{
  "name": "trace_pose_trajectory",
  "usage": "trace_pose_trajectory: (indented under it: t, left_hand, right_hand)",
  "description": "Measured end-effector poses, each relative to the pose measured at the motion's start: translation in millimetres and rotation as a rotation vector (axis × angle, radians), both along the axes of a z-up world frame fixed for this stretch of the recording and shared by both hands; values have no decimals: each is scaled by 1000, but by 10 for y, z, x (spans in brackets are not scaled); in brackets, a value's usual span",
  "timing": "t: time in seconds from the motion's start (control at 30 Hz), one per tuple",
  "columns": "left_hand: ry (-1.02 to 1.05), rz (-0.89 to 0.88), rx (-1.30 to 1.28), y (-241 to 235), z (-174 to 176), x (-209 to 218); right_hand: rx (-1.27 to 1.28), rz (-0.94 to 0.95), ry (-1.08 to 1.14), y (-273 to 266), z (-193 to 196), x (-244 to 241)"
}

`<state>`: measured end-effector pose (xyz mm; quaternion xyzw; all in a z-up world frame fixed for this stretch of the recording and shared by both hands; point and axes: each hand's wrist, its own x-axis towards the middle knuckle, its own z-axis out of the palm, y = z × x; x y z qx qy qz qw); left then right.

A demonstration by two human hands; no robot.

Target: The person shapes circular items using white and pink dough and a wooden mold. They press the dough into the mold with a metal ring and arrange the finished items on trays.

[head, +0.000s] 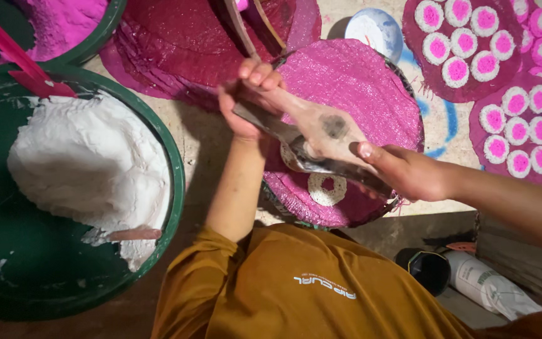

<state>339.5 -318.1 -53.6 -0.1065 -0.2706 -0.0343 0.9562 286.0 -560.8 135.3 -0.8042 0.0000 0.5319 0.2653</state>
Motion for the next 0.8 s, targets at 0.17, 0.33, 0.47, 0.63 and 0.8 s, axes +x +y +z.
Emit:
trace_pose_trajectory:
  t: [0.17, 0.33, 0.47, 0.63, 0.8]
  left_hand:
    - [3, -18, -34, -286, -39, 148]
    - [-90, -46, 66, -127, 2, 449]
    - [-147, 23, 145, 129, 73, 447]
    - [-71, 66, 161, 177, 55, 124]
    - [67, 9, 115, -199, 81, -44]
  right_hand:
    - [-110, 48, -231, -135, 72, -11]
    - [-42, 14, -343, -50, -12, -3]
    - [61, 65, -371, 73, -130, -30]
    - [107, 33, -220, 41, -286, -111]
    - [-50, -70, -121, -421, -290, -70]
